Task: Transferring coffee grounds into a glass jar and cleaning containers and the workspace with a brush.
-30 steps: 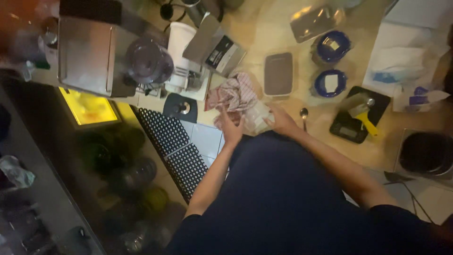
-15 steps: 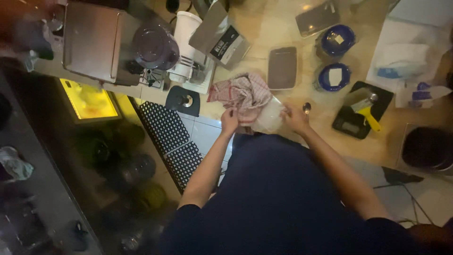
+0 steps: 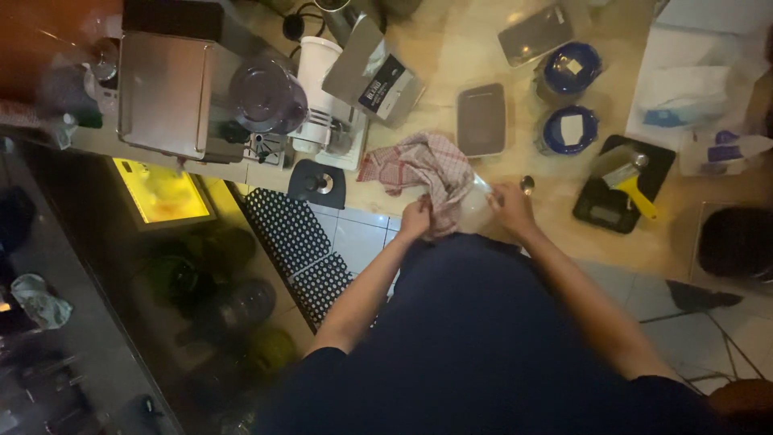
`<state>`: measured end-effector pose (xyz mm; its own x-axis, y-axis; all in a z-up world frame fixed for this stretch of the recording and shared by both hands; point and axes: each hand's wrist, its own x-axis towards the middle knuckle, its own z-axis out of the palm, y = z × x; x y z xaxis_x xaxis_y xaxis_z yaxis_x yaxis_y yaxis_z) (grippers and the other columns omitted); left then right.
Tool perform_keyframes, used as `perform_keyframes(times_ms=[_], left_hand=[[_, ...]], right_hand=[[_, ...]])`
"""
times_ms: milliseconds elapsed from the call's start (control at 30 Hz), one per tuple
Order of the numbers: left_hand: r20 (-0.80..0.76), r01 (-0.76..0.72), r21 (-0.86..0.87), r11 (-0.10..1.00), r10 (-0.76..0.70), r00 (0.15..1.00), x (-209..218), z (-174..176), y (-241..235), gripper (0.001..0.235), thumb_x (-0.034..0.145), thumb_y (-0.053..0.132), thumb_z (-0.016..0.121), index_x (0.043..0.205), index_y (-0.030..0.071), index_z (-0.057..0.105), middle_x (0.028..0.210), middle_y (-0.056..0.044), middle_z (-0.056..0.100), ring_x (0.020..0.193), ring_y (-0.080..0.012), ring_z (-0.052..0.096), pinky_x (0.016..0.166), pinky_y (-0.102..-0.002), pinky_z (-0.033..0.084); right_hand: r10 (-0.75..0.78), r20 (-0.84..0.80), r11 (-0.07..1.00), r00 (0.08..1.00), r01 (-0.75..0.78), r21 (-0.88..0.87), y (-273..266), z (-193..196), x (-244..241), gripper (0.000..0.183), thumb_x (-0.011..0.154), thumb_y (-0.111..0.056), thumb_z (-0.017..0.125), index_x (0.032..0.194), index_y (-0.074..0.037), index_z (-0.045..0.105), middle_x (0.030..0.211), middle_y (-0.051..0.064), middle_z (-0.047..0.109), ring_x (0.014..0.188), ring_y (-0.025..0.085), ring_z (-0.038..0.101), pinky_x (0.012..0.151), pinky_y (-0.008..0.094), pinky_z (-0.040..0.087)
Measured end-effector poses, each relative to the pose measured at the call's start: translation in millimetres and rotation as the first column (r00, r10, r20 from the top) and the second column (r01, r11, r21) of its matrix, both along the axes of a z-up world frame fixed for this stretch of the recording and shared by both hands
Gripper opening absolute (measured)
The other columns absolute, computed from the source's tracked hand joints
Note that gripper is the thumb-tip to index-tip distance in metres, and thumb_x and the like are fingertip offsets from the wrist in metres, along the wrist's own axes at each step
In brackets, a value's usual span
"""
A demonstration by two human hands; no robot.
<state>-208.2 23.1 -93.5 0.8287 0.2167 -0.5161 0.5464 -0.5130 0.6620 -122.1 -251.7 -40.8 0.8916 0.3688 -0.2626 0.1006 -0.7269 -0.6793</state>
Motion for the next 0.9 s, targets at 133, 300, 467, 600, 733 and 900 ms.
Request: perform_keyframes(times_ms=[133,300,467,600,733,900], left_hand=[[0.037,0.030,-0.024,0.999,-0.029,0.999,-2.9,20.7,2.0,0.039,0.096,0.019,0.049,0.104,-0.009,0.074,0.106,-0.033,0.070,0.114,-0.0516,0.060,0.101,-0.060,0.046],[0.060,0.038,-0.095,0.995,-0.033,0.998,7.6,61.9,18.2,0.041,0.099,0.031,0.056,0.111,-0.005,0.071,0.108,-0.030,0.070,0.113,-0.0471,0.064,0.097,-0.056,0.050],[0.029,0.003,-0.218,0.976,0.004,1.000,-1.2,-6.1,13.0,0.038,0.096,0.030,0.059,0.110,-0.003,0.072,0.109,-0.027,0.071,0.115,-0.0437,0.064,0.098,-0.054,0.049],[0.018,-0.038,-0.319,0.947,0.046,0.999,-9.8,-52.6,8.6,0.037,0.094,0.025,0.054,0.109,-0.004,0.071,0.109,-0.030,0.069,0.114,-0.0441,0.063,0.099,-0.055,0.047],[0.039,-0.077,-0.311,0.947,0.094,0.995,9.4,48.0,9.0,0.039,0.097,0.022,0.049,0.114,-0.008,0.068,0.114,-0.033,0.067,0.119,-0.0471,0.060,0.104,-0.056,0.043],[0.170,-0.198,-0.307,0.931,0.258,0.951,32.2,97.8,19.0,0.040,0.105,0.014,0.040,0.123,-0.013,0.064,0.123,-0.039,0.062,0.130,-0.0493,0.052,0.112,-0.056,0.038]], right_hand=[[-0.070,-0.061,0.995,0.996,0.074,0.060,-4.8,-13.3,4.5,0.025,0.097,-0.026,0.071,0.115,-0.008,0.074,0.110,0.019,0.073,0.111,0.041,0.068,0.098,0.048,0.053],[-0.065,-0.196,0.989,0.978,0.090,0.119,-6.5,-5.3,10.8,0.026,0.089,-0.016,0.074,0.111,-0.002,0.072,0.111,0.022,0.072,0.109,0.045,0.067,0.094,0.052,0.052],[-0.047,-0.290,0.994,0.956,0.074,0.081,-3.0,-12.7,9.8,0.034,0.087,-0.032,0.079,0.106,-0.004,0.072,0.097,0.019,0.071,0.099,0.041,0.069,0.088,0.049,0.052],[-0.072,-0.378,0.976,0.923,0.143,0.164,-2.2,2.8,15.8,0.036,0.086,-0.033,0.082,0.090,-0.001,0.066,0.079,0.006,0.058,0.080,0.029,0.060,0.077,0.042,0.047],[-0.063,-0.606,0.833,0.793,0.376,0.406,-4.4,70.5,26.0,0.031,0.086,-0.012,0.084,0.109,0.002,0.068,0.094,0.007,0.068,0.081,0.016,0.066,0.074,0.030,0.055],[-0.212,-0.601,0.968,0.771,0.252,-0.018,-47.2,29.1,52.1,0.089,0.094,-0.034,0.073,0.166,-0.012,0.025,0.166,0.021,0.032,0.151,0.036,0.033,0.120,0.056,0.031]])
